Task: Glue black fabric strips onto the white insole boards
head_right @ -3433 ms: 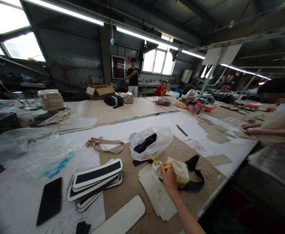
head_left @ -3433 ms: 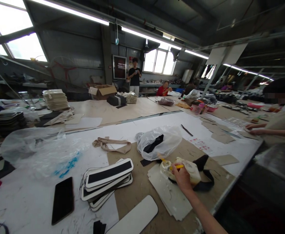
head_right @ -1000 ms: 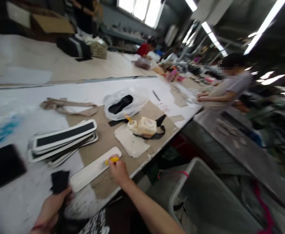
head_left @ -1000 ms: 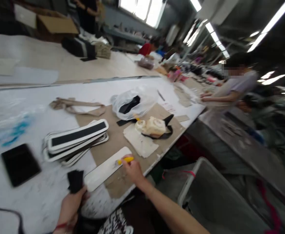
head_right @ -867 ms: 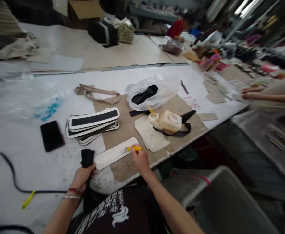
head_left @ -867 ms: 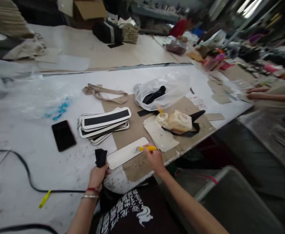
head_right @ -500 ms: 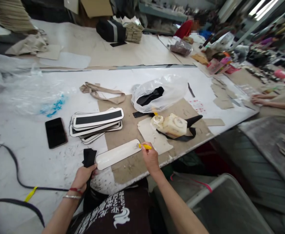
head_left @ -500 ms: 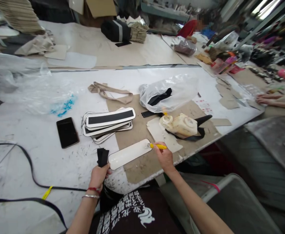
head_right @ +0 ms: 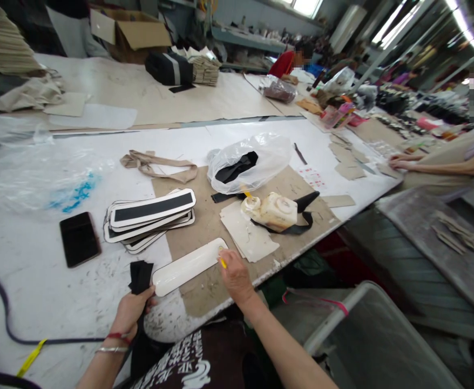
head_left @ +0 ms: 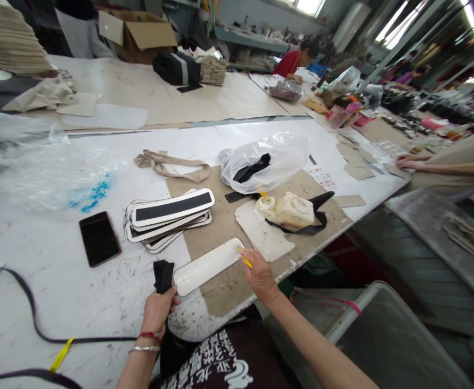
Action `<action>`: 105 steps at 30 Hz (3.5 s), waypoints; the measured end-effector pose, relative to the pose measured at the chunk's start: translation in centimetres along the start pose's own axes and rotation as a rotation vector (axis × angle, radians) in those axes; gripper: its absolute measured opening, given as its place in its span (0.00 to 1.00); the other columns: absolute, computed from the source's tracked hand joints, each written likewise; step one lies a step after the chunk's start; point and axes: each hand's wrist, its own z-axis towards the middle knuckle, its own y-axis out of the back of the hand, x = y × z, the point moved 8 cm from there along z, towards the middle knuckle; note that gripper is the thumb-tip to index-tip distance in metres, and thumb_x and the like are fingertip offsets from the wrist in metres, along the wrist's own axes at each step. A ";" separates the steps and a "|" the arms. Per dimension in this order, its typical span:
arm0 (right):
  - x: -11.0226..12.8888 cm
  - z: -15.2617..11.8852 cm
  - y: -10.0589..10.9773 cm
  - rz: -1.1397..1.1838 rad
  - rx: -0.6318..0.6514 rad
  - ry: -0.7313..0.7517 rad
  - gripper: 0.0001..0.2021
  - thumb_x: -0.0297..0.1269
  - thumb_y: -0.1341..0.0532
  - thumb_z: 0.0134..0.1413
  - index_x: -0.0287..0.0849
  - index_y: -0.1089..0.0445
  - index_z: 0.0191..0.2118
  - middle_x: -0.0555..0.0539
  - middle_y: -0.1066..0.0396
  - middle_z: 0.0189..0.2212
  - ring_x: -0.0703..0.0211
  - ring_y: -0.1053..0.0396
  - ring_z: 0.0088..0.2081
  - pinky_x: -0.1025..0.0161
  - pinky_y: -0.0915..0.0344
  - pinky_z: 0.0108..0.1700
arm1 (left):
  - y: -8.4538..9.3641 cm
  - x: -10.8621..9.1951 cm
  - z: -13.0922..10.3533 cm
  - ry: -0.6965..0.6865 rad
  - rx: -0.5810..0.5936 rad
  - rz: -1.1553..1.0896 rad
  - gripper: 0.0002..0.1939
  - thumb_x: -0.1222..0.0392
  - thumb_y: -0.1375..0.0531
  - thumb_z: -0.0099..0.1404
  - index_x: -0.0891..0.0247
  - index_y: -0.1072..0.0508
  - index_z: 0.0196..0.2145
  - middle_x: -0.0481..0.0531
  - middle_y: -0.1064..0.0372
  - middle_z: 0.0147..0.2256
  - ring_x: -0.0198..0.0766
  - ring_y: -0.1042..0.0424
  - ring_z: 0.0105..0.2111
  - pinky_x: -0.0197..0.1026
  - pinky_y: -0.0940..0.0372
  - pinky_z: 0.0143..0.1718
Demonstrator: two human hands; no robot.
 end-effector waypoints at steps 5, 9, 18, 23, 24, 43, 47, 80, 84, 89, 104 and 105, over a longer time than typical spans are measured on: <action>1.8 -0.3 -0.1 0.055 -0.006 0.064 0.10 0.28 0.48 0.57 0.42 0.37 0.44 0.44 0.31 0.37 0.58 0.35 0.43 0.58 0.34 0.46 | 0.0 -0.3 -0.2 -0.006 0.007 -0.027 0.19 0.53 0.39 0.42 0.71 0.29 0.30 0.51 0.35 0.13 0.34 0.41 0.14 0.36 0.47 0.16; 1.7 -0.2 0.0 -0.036 -0.018 0.085 0.11 0.25 0.48 0.56 0.42 0.35 0.42 0.43 0.32 0.36 0.56 0.35 0.43 0.57 0.34 0.46 | -0.2 -0.2 -0.1 -0.013 0.017 -0.056 0.18 0.54 0.39 0.42 0.72 0.30 0.29 0.51 0.35 0.13 0.34 0.40 0.14 0.36 0.47 0.16; 8.6 -2.3 -4.3 0.393 0.096 -0.053 0.09 0.30 0.47 0.56 0.42 0.33 0.41 0.44 0.30 0.37 0.60 0.34 0.43 0.61 0.35 0.47 | -0.2 -0.3 -0.2 -0.022 0.016 -0.035 0.15 0.56 0.39 0.46 0.72 0.29 0.27 0.52 0.34 0.14 0.34 0.40 0.14 0.36 0.46 0.15; 7.4 -1.1 -3.1 0.592 0.084 -0.305 0.08 0.37 0.47 0.56 0.42 0.33 0.38 0.47 0.30 0.34 0.60 0.32 0.39 0.64 0.35 0.43 | 0.4 -1.2 0.0 -0.078 0.049 -0.055 0.17 0.56 0.38 0.47 0.71 0.28 0.33 0.54 0.29 0.22 0.38 0.32 0.20 0.37 0.40 0.19; 6.8 -0.7 -2.3 0.586 0.067 -0.328 0.09 0.39 0.48 0.57 0.42 0.34 0.37 0.46 0.31 0.33 0.60 0.32 0.38 0.63 0.36 0.43 | 0.9 -1.5 -0.1 -0.098 0.031 -0.040 0.17 0.56 0.38 0.47 0.71 0.28 0.33 0.54 0.30 0.21 0.38 0.33 0.19 0.38 0.40 0.19; 13.5 4.1 -6.7 0.884 0.576 -0.407 0.13 0.44 0.39 0.45 0.42 0.42 0.22 0.57 0.42 0.14 0.67 0.42 0.18 0.69 0.44 0.22 | -0.4 -9.2 -10.6 -0.305 0.501 -0.318 0.20 0.46 0.38 0.52 0.70 0.29 0.26 0.52 0.33 0.19 0.32 0.38 0.17 0.34 0.47 0.19; 13.7 3.9 -6.7 0.974 0.634 -0.383 0.15 0.48 0.44 0.51 0.42 0.40 0.23 0.56 0.41 0.12 0.65 0.41 0.17 0.68 0.43 0.22 | -0.4 -9.3 -10.5 -0.289 0.480 -0.355 0.19 0.48 0.37 0.52 0.70 0.30 0.23 0.54 0.32 0.20 0.31 0.37 0.17 0.34 0.46 0.19; 6.6 2.6 -10.4 -0.125 0.984 0.145 0.09 0.40 0.44 0.52 0.45 0.30 0.27 0.47 0.29 0.23 0.59 0.34 0.26 0.67 0.50 0.25 | 1.2 -0.5 -2.7 -0.060 0.009 -0.273 0.14 0.55 0.39 0.45 0.69 0.31 0.26 0.43 0.44 0.13 0.29 0.46 0.14 0.34 0.51 0.16; 8.2 3.4 -13.1 -0.167 1.041 0.205 0.12 0.44 0.45 0.53 0.45 0.29 0.27 0.46 0.28 0.24 0.58 0.33 0.26 0.66 0.50 0.24 | 0.7 -0.8 -2.4 -0.033 -0.018 -0.227 0.10 0.57 0.41 0.47 0.69 0.32 0.21 0.46 0.42 0.13 0.30 0.44 0.14 0.35 0.50 0.16; 8.3 3.5 -14.9 -0.239 1.068 0.260 0.13 0.45 0.46 0.53 0.45 0.28 0.31 0.43 0.26 0.29 0.53 0.30 0.32 0.65 0.44 0.28 | 0.1 -0.6 -2.0 0.009 -0.019 -0.167 0.10 0.57 0.42 0.49 0.67 0.34 0.17 0.46 0.43 0.12 0.31 0.44 0.13 0.35 0.49 0.15; 8.1 3.1 -17.0 -0.337 1.192 0.205 0.16 0.45 0.48 0.53 0.42 0.28 0.38 0.39 0.27 0.37 0.49 0.31 0.41 0.60 0.38 0.37 | -1.0 0.0 -0.5 0.095 -0.070 0.056 0.17 0.53 0.42 0.51 0.67 0.35 0.13 0.49 0.42 0.11 0.33 0.42 0.13 0.36 0.48 0.16; 8.2 3.0 -17.0 -0.345 1.186 0.203 0.16 0.45 0.47 0.53 0.42 0.28 0.38 0.39 0.27 0.37 0.49 0.30 0.40 0.60 0.38 0.37 | -0.9 -0.2 -0.6 0.107 -0.085 0.083 0.17 0.54 0.42 0.52 0.67 0.35 0.12 0.50 0.42 0.11 0.34 0.41 0.13 0.37 0.48 0.17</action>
